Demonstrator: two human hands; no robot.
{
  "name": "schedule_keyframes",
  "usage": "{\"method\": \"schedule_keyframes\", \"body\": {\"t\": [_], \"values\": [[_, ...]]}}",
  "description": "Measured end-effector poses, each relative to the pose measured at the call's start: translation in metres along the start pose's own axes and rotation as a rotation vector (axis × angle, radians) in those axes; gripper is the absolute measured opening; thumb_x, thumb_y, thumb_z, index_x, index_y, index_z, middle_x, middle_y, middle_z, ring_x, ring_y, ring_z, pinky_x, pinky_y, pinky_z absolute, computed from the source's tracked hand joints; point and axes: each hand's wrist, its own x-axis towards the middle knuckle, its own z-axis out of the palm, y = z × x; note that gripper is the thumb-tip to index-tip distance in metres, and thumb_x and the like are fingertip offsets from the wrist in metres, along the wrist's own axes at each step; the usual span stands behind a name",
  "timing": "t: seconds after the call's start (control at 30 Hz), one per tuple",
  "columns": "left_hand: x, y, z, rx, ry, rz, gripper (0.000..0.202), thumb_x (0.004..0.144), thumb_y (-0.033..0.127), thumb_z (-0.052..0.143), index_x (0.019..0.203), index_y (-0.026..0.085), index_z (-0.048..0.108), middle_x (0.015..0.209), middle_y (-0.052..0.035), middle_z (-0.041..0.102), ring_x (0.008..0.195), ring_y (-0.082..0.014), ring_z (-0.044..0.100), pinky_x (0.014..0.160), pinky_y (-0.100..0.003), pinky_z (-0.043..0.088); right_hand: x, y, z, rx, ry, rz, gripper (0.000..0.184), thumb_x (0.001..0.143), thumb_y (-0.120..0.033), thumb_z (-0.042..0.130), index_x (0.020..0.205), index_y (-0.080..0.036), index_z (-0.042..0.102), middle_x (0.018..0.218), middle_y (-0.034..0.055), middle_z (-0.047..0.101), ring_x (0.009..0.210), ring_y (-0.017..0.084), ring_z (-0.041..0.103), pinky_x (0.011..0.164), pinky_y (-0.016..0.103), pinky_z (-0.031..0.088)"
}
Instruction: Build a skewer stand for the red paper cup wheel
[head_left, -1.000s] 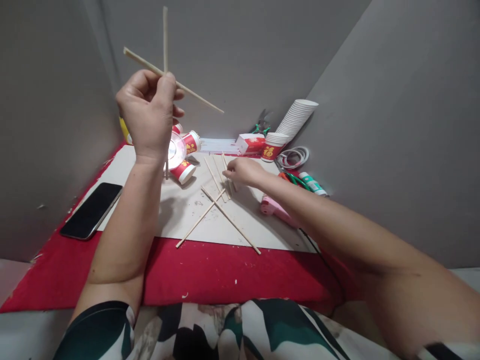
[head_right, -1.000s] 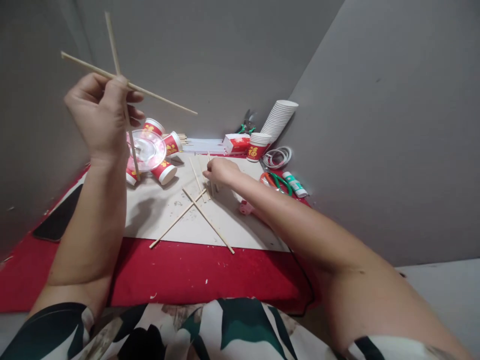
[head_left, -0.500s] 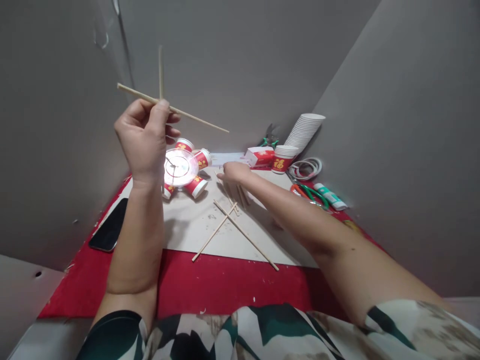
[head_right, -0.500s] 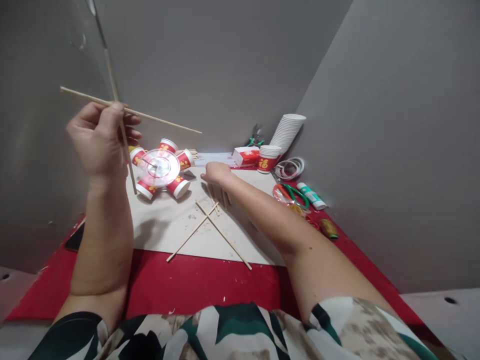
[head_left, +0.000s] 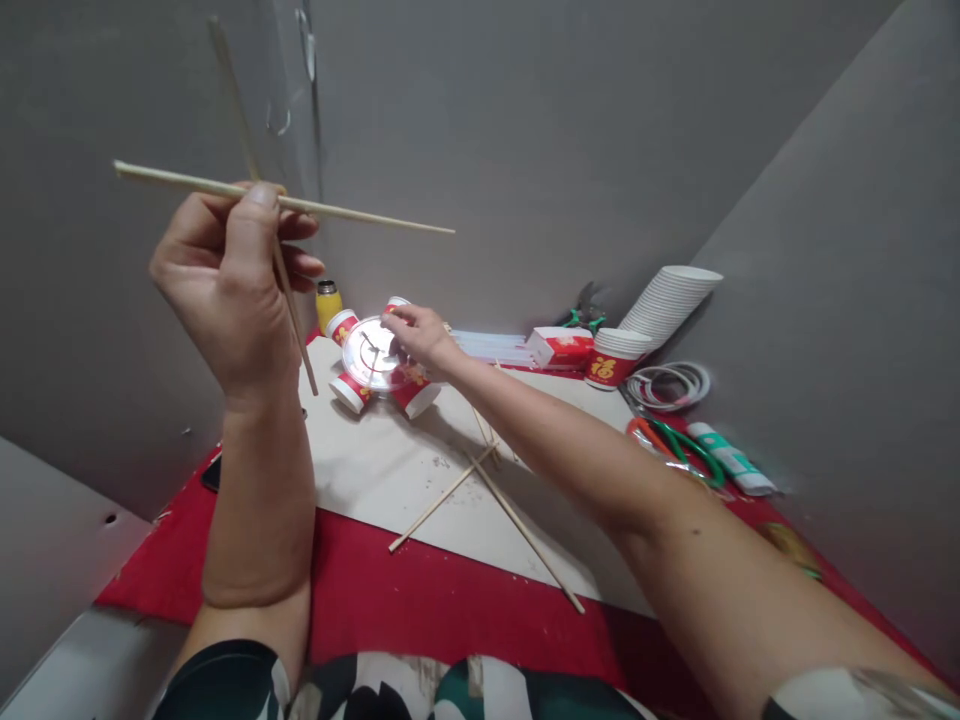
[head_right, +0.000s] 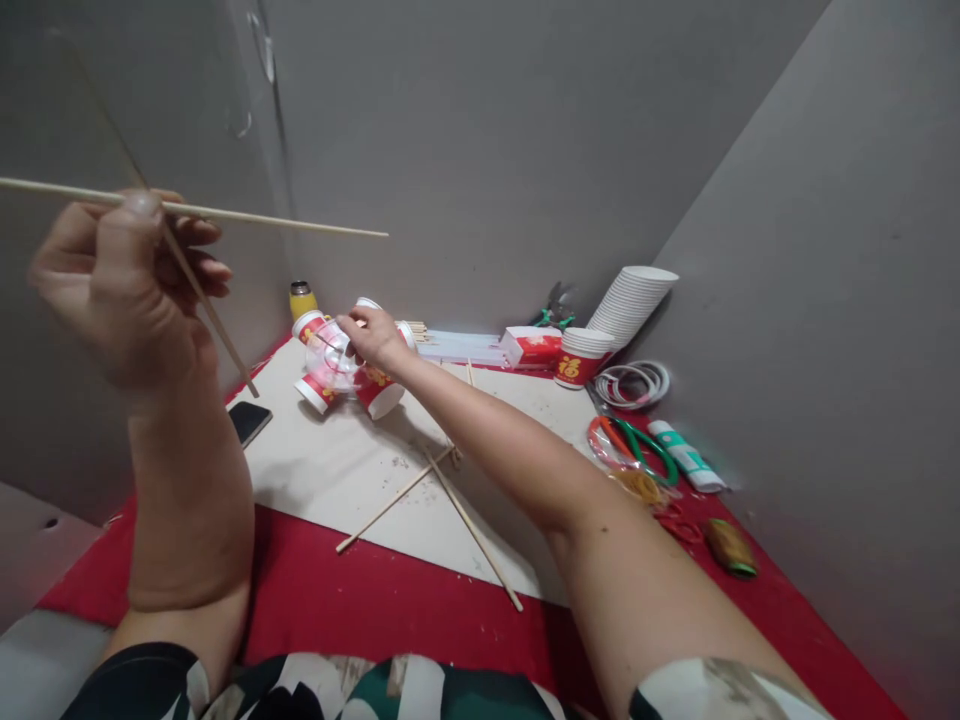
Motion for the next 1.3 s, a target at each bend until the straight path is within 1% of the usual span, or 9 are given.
{"method": "schedule_keyframes", "body": {"t": [0.13,0.23,0.43,0.6,0.77,0.93,1.03,1.17,1.3], "values": [[0.002,0.007,-0.006,-0.04,0.008,0.023,0.015,0.078,0.009,0.057,0.067,0.013,0.066,0.055,0.0028,0.063,0.048,-0.0113,0.064,0.032,-0.018,0.045,0.016,0.001,0.022,0.099,-0.116,0.065,0.033,0.091,-0.042,0.057,0.068,-0.019,0.058,0.046,-0.0019,0.055,0.037,0.011,0.049,0.036,0.02,0.037],[0.005,0.008,-0.009,-0.044,0.019,0.008,0.015,0.079,0.009,0.057,0.067,0.013,0.065,0.054,0.0023,0.063,0.047,-0.0115,0.063,0.032,-0.019,0.044,0.017,0.007,0.027,0.168,-0.116,0.128,0.035,0.086,-0.039,0.065,0.06,-0.019,0.053,0.045,-0.0014,0.055,0.038,0.01,0.05,0.035,0.02,0.037],[0.008,0.007,-0.011,-0.074,0.021,-0.012,0.019,0.081,0.008,0.056,0.065,0.013,0.065,0.053,0.0023,0.062,0.045,-0.0112,0.062,0.031,-0.019,0.043,0.002,0.001,0.02,0.325,-0.067,0.285,0.019,0.077,-0.017,0.067,0.064,-0.018,0.052,0.045,-0.0017,0.055,0.038,0.009,0.048,0.034,0.018,0.032],[0.007,0.009,-0.01,-0.067,0.032,-0.029,0.022,0.083,0.008,0.056,0.063,0.014,0.063,0.054,0.0026,0.062,0.046,-0.0103,0.061,0.031,-0.018,0.041,-0.016,-0.003,0.011,0.448,-0.026,0.271,0.014,0.072,-0.01,0.063,0.072,-0.018,0.052,0.046,-0.0054,0.053,0.038,0.007,0.047,0.034,0.015,0.028],[0.009,0.01,-0.012,0.001,0.025,-0.021,0.023,0.086,0.007,0.052,0.066,0.014,0.063,0.054,0.0014,0.061,0.04,-0.0083,0.057,0.032,-0.017,0.039,-0.036,0.0,-0.001,0.534,0.006,0.216,0.022,0.068,-0.013,0.064,0.084,-0.02,0.05,0.056,-0.0062,0.059,0.042,0.007,0.051,0.036,0.015,0.031],[0.02,0.008,-0.022,-0.053,0.098,0.047,0.015,0.081,0.014,0.055,0.066,0.016,0.058,0.056,0.003,0.06,0.05,-0.0108,0.063,0.032,-0.017,0.038,-0.055,0.001,-0.029,0.575,0.035,0.118,0.033,0.064,-0.024,0.07,0.091,-0.019,0.051,0.066,-0.0037,0.065,0.041,0.005,0.049,0.035,0.016,0.03],[0.031,0.005,-0.032,-0.029,0.193,0.112,0.012,0.077,0.018,0.057,0.065,0.017,0.056,0.057,0.0031,0.059,0.051,-0.0109,0.063,0.031,-0.017,0.037,-0.068,0.0,-0.056,0.597,0.064,0.063,0.04,0.059,-0.029,0.075,0.091,-0.018,0.053,0.068,-0.0037,0.066,0.038,0.003,0.041,0.034,0.016,0.024],[0.042,-0.007,-0.039,0.046,0.299,0.138,0.015,0.075,0.013,0.053,0.062,0.02,0.058,0.055,0.004,0.061,0.047,-0.0094,0.061,0.031,-0.018,0.037,-0.089,-0.006,-0.099,0.568,0.125,0.027,0.04,0.058,-0.031,0.078,0.091,-0.018,0.059,0.069,-0.0029,0.066,0.036,0.001,0.033,0.036,0.017,0.018],[0.035,-0.024,-0.03,0.086,0.266,0.13,0.014,0.075,0.012,0.057,0.064,0.02,0.06,0.053,0.0037,0.062,0.043,-0.0102,0.058,0.03,-0.02,0.038,-0.113,-0.012,-0.137,0.509,0.199,0.004,0.031,0.06,-0.03,0.077,0.086,-0.02,0.062,0.068,-0.0025,0.065,0.036,0.001,0.026,0.037,0.019,0.013]]}}
